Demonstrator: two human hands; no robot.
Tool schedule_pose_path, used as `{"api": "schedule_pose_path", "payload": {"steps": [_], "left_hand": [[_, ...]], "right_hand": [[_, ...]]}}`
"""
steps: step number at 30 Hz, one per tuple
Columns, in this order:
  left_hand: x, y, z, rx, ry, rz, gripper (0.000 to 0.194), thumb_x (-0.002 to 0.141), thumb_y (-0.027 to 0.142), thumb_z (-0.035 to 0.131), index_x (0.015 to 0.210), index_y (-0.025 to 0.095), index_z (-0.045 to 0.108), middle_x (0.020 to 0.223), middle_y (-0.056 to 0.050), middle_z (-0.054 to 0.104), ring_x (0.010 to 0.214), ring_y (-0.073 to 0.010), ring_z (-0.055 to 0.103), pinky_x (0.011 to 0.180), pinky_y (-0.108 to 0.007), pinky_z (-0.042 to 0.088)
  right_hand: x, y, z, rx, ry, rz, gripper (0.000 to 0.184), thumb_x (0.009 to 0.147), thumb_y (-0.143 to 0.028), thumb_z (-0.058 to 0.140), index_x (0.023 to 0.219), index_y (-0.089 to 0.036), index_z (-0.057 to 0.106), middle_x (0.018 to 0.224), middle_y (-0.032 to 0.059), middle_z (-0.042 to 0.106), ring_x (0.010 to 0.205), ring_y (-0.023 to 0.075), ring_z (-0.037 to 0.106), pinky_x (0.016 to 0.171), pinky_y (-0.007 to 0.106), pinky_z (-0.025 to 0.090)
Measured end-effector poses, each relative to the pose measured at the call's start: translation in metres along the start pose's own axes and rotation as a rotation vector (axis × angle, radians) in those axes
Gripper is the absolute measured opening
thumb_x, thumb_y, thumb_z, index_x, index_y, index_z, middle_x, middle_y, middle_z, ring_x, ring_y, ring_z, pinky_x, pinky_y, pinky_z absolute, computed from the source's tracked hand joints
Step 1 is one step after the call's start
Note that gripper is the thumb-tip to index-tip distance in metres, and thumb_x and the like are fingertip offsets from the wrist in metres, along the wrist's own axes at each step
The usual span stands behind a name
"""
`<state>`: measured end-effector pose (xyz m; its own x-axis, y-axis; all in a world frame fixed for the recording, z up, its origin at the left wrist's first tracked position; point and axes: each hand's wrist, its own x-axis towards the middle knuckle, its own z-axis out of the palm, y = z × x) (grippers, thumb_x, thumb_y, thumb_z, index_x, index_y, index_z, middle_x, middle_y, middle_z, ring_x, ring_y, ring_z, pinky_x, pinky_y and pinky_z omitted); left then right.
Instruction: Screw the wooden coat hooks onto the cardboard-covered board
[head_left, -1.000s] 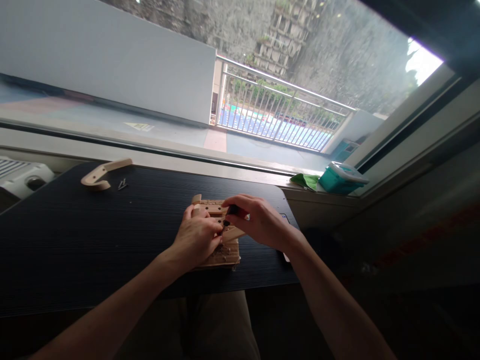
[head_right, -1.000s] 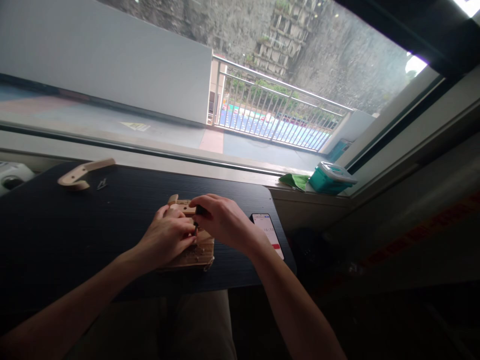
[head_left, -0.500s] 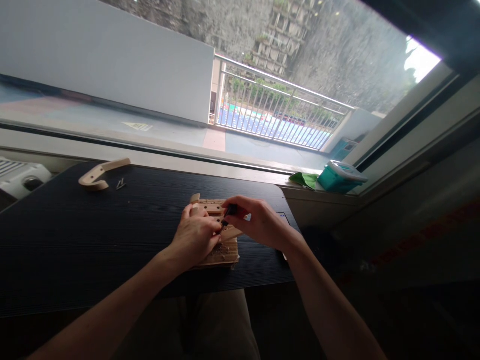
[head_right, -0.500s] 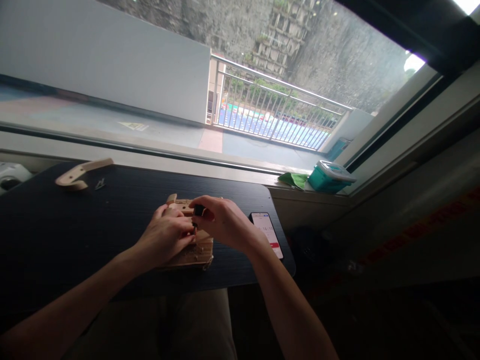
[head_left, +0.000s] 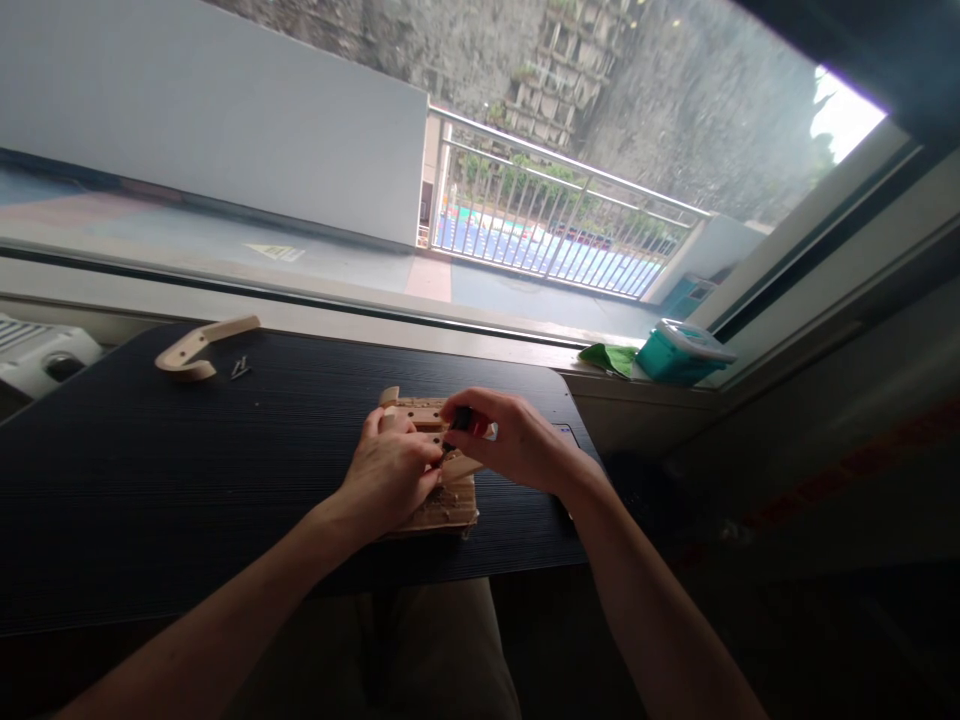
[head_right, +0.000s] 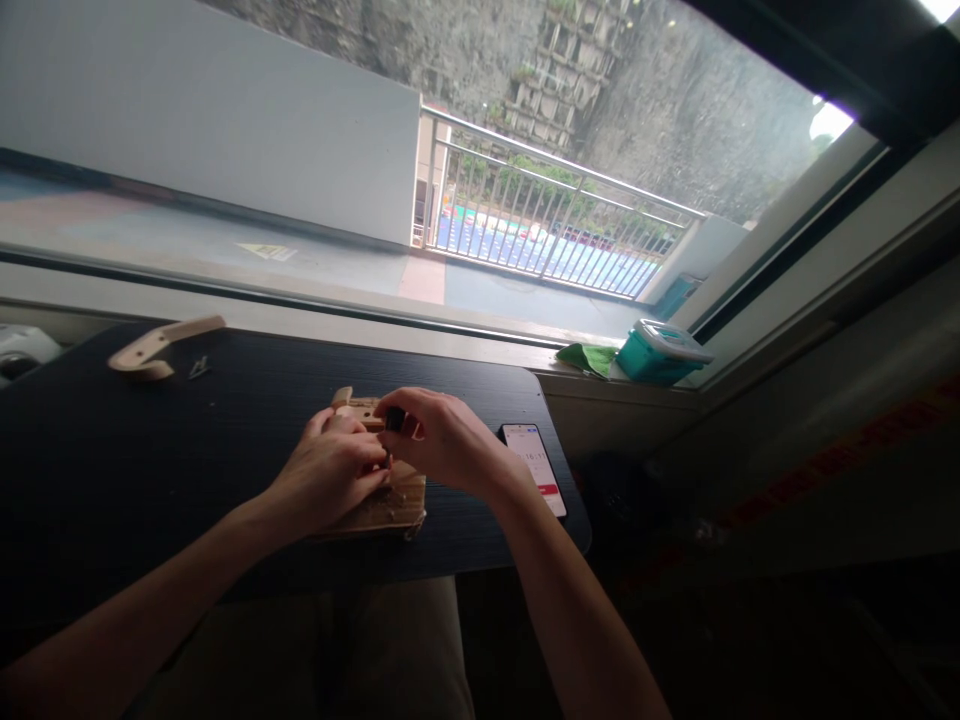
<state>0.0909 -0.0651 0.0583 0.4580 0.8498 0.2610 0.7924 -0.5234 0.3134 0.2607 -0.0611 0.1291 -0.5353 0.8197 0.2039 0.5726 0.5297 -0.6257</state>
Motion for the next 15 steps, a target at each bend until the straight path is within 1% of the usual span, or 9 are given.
{"api": "schedule_pose_path", "payload": {"steps": [3,6,10,15], "left_hand": [[0.0001,-0.0003,0.0003,-0.002,0.001,0.007,0.017,0.077,0.029,0.057,0.065,0.025,0.068,0.076,-0.003,0.070,0.097,-0.0259,0.051,0.101,-0.053,0.023],[0.0001,0.0003,0.0002,0.012,0.004,0.009,0.017,0.077,0.030,0.057,0.066,0.025,0.069,0.075,-0.004,0.069,0.094,-0.0245,0.052,0.101,-0.052,0.023],[0.0001,0.0015,-0.0006,0.034,0.002,-0.005,0.019,0.078,0.032,0.057,0.066,0.025,0.069,0.078,-0.005,0.070,0.097,-0.0262,0.051,0.100,-0.053,0.025],[-0.0006,0.0015,-0.0015,0.030,-0.003,0.004,0.018,0.078,0.031,0.057,0.066,0.025,0.069,0.077,-0.004,0.070,0.100,-0.0284,0.050,0.098,-0.054,0.025]], "right_hand": [[-0.0014,0.0035,-0.0006,-0.001,-0.003,0.022,0.016,0.082,-0.026,0.056,0.094,-0.017,0.063,0.078,-0.0003,0.062,0.069,0.0095,0.053,0.065,0.021,0.040],[-0.0007,0.0082,0.0028,0.014,0.039,0.035,0.016,0.081,-0.028,0.058,0.093,-0.017,0.062,0.075,-0.0015,0.062,0.066,0.0089,0.052,0.062,0.021,0.039],[0.0016,0.0091,0.0048,-0.013,0.096,0.042,0.018,0.078,-0.033,0.062,0.087,-0.017,0.062,0.067,-0.0032,0.058,0.060,0.0078,0.049,0.057,0.020,0.038],[-0.0002,0.0037,-0.0043,-0.003,0.004,-0.002,0.020,0.079,-0.024,0.059,0.099,-0.020,0.063,0.080,-0.0011,0.064,0.067,0.0090,0.055,0.063,0.020,0.041]]}}
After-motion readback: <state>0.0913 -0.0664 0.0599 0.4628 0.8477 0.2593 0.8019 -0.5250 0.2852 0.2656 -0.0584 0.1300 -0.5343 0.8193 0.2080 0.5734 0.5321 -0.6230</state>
